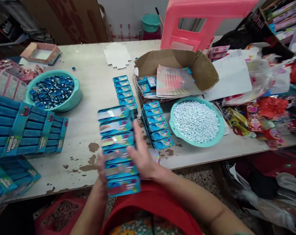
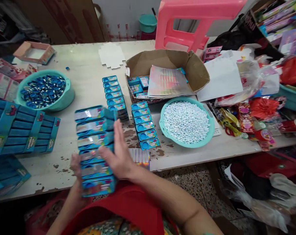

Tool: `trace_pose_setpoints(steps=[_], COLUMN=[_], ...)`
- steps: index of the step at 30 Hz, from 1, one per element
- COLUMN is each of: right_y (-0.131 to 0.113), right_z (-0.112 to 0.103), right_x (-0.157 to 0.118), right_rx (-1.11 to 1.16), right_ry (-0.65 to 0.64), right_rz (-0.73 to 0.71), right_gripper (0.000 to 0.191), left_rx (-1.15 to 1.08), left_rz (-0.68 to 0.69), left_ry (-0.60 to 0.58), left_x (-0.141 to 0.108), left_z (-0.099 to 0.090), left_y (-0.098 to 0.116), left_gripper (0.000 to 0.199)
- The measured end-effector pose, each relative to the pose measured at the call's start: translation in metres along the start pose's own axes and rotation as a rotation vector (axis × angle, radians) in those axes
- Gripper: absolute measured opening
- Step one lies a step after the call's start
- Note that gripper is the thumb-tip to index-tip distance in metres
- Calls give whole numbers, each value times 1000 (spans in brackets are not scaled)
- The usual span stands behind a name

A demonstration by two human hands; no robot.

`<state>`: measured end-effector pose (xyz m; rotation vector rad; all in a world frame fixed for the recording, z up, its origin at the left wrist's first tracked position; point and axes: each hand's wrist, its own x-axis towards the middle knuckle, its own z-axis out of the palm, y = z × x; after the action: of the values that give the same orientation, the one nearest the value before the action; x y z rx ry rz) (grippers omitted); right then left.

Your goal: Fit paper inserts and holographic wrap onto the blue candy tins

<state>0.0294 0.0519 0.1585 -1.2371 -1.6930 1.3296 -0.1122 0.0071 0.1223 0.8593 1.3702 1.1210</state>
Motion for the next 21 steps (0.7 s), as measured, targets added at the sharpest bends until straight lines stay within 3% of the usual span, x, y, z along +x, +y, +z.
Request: trace_pose_setpoints(steps=[4,6,8,10,13,15,18,21], right_y=[51,81,105,121,141,156,180,198], right_z=[123,169,190,183,141,113,90,81], right_x=[36,57,67,63,34,13,-8,-14], right_rx=[169,193,165,42,-349,-631,-820,-673], right_ry=[-127,-229,-337,-347,-155,-102,-88,-116], right_rz=[54,125,102,10,28,157,178,60], right_gripper=[84,85,81,78,81,75,45,11], left_rx=[-162,-133,-53,97,506,736,867,988], left_rz=[-221,-283,-283,-195,99,297,358,196], left_ry=[316,432,453,478,669,657,240,-40], left_x=[20,39,52,53,36,21,12,21], left_z=[-93,-130,-157,-168,-149,-117,-66,-38], left_y=[-35,-60,-77,-81,-68,-62,-77,-108], left_gripper=[54,51,53,55,53,46,35,33])
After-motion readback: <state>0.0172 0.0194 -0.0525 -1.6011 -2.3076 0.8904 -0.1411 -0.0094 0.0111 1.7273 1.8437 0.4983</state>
